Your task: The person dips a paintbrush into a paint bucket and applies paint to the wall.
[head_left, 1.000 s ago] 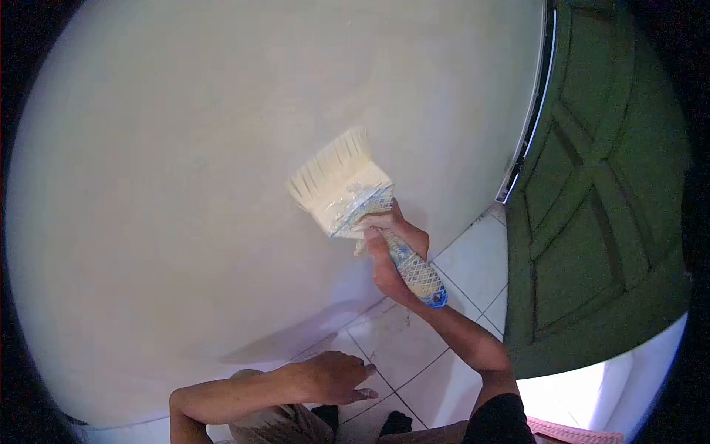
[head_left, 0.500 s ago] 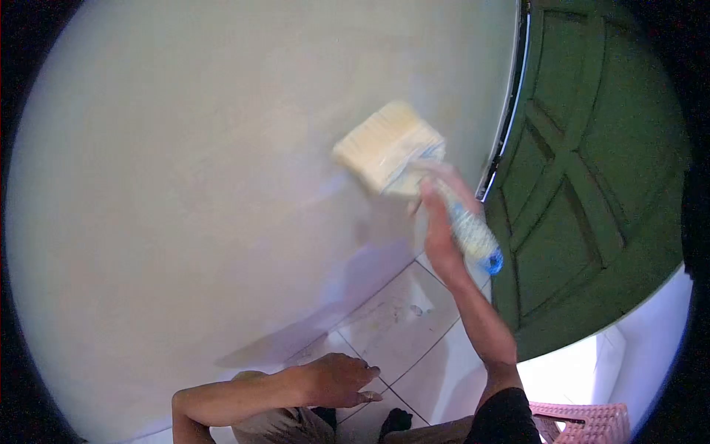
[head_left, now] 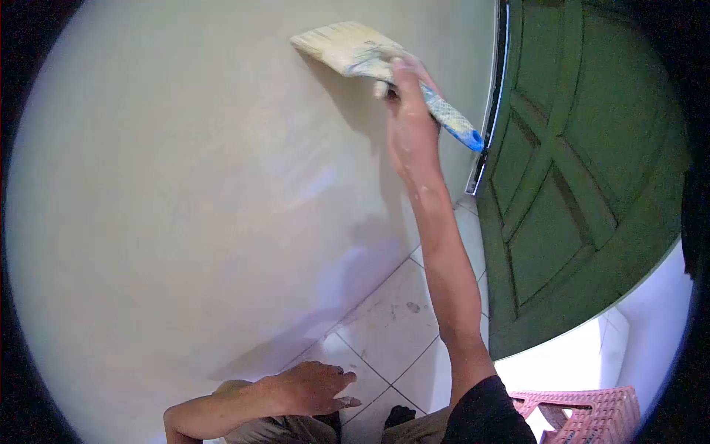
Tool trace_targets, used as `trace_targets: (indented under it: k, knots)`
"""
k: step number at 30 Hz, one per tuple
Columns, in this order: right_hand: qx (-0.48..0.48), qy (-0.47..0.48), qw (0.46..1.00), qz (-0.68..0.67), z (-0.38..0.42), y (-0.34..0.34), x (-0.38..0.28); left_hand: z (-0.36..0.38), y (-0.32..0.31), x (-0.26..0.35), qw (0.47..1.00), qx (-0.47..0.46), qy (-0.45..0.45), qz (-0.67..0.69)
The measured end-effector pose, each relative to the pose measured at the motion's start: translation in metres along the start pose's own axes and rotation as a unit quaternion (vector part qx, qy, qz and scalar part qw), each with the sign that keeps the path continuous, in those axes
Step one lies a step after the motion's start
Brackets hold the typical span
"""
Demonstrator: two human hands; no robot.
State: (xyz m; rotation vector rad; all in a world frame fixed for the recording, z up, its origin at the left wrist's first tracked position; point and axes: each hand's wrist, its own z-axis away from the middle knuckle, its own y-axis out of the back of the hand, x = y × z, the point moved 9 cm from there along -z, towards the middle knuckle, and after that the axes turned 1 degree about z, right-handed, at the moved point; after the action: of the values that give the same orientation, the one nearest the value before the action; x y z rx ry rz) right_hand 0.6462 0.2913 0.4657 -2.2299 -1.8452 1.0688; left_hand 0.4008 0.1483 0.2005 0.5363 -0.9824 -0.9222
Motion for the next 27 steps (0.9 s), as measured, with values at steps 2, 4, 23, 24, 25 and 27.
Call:
trace_targets:
  k: [2,4,23,24,25,27]
  knots:
    - [-0.016,0.001,1.000,0.022,0.008,0.003,-0.008,-0.004,-0.004,0.005,0.999,-0.023,0.032,0.019]
    - [-0.013,0.026,0.997,0.067,0.010,0.010,0.009,-0.008,-0.009,0.000,0.999,-0.021,0.022,0.015]
    - [-0.066,-0.009,0.974,0.215,0.064,0.061,0.006,-0.039,-0.011,0.018,0.999,-0.043,-0.012,0.001]
    - [-0.043,-0.014,0.977,0.210,0.067,0.068,0.006,-0.041,-0.013,0.019,0.999,-0.043,-0.013,0.000]
    - [-0.043,-0.015,0.976,0.213,0.069,0.071,0.006,-0.042,-0.014,0.018,0.999,-0.044,-0.016,-0.002]
    - [-0.085,-0.090,0.968,0.220,0.072,0.075,0.020,-0.042,-0.011,0.020,0.999,-0.047,-0.021,-0.003]
